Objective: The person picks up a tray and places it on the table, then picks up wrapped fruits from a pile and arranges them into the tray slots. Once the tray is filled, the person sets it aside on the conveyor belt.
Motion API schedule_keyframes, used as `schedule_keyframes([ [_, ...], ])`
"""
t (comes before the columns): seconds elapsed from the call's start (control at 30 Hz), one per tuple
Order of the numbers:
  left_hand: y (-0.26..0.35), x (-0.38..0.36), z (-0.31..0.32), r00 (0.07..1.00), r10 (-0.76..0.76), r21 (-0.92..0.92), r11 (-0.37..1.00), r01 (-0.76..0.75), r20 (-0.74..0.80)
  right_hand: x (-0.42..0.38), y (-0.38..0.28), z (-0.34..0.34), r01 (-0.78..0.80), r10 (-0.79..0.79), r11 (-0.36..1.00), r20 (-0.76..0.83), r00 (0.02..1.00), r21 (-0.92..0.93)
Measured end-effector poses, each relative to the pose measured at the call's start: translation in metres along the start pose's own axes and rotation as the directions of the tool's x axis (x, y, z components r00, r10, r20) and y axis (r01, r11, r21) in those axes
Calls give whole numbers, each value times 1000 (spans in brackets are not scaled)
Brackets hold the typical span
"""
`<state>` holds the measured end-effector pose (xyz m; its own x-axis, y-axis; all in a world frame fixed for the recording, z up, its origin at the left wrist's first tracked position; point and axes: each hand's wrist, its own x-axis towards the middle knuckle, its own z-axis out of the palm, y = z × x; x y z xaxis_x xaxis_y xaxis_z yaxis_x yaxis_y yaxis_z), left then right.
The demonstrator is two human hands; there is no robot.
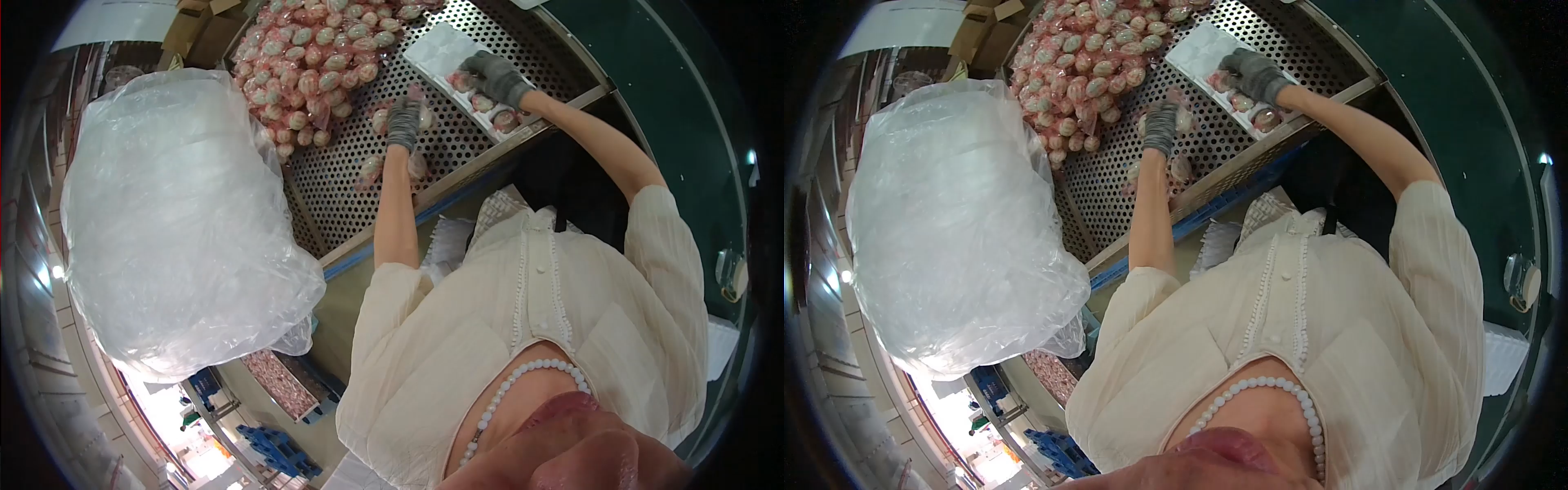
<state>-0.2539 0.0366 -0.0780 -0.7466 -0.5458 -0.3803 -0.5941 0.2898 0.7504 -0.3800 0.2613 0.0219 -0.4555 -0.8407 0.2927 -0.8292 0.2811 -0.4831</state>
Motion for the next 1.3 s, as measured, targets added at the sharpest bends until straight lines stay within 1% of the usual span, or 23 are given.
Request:
schedule_keyframes([
  [0.03, 9, 0, -17, 949, -288, -345, 884, 315, 127, -4, 3, 6, -8, 32, 987, -147, 989, 160],
  [0.07, 23, -2, -28, 811, -477, -590, 563, 578, 338, -7, -2, 0, -77, 107, 941, -74, 992, 331],
  [0.1, 48, -28, -27, 814, -478, -595, 564, 572, 330, -7, -10, -7, -68, 99, 940, -76, 992, 335],
  [0.17, 117, -112, -15, 997, 27, -994, 82, 73, 75, -7, -31, -26, 93, -82, 945, -50, 995, 313],
  [0.2, 138, -121, -13, 995, 26, -995, 34, 92, 93, -9, -46, -39, 174, -172, 976, -24, 985, 133],
  [0.23, 147, -120, -10, 995, 33, -995, 38, 96, 97, -9, -51, -41, 170, -168, 977, -30, 985, 129],
  [0.3, 158, -115, -1, 981, 127, -989, -2, 150, 149, -11, -51, -42, 406, -427, 900, -133, 895, -155],
  [0.33, 152, -93, 8, 931, 304, -976, -19, 219, 203, -6, -47, -42, 388, -401, 914, -139, 905, -116],
  [0.37, 149, -79, 15, 927, 310, -974, -15, 226, 210, -5, -40, -45, 380, -396, 917, -141, 908, -123],
  [0.43, 148, -61, 25, 952, 203, -862, 497, 101, 229, -5, -25, -50, 358, -364, 931, -151, 919, -64],
  [0.47, 166, -82, 36, 967, 238, -858, 473, -200, -94, -4, -19, -51, 331, -332, 943, -85, 940, -28],
  [0.57, 183, -78, 41, 970, 220, -734, 642, -223, -102, -9, -11, -61, 276, -292, 953, -127, 948, -127],
  [0.63, 179, -55, 59, 936, 265, -643, 681, -351, -231, -9, -4, -60, 252, -273, 952, -113, 955, -172],
  [0.7, 181, -51, 63, 722, 479, 122, 864, -489, -500, -8, 2, -55, 151, -159, 987, -162, 974, -60],
  [0.73, 180, -49, 63, 769, 466, 138, 880, -454, -438, -6, 8, -55, 121, -120, 993, -106, 987, 4],
  [0.9, 169, -35, 66, 739, 452, 246, 892, -379, -499, 13, 30, -33, 213, -212, 977, -132, 968, -8],
  [0.93, 164, -30, 65, 734, 465, 222, 884, -411, -495, 16, 34, -28, 7, 12, 953, -63, 998, 303],
  [0.97, 155, -22, 65, 728, 480, 199, 875, -442, -490, 19, 35, -26, -209, 207, 798, 68, 976, 565],
  [1.03, 136, -4, 65, 758, 474, 184, 878, -441, -447, 29, 27, -41, -269, 251, 854, 100, 963, 445],
  [1.17, 143, -16, 49, 828, 465, 122, 884, -451, -312, 48, 32, -40, -122, 93, 962, 129, 987, 245],
  [1.23, 146, -24, 48, 605, 653, 433, 757, -490, -455, 55, 32, -36, -173, 113, 941, 215, 970, 289],
  [1.27, 147, -24, 47, 530, 686, 455, 728, -513, -500, 56, 35, -34, -156, 91, 932, 204, 975, 327],
  [1.3, 148, -21, 46, 528, 686, 454, 727, -514, -500, 58, 37, -31, -156, 92, 933, 204, 975, 325],
])
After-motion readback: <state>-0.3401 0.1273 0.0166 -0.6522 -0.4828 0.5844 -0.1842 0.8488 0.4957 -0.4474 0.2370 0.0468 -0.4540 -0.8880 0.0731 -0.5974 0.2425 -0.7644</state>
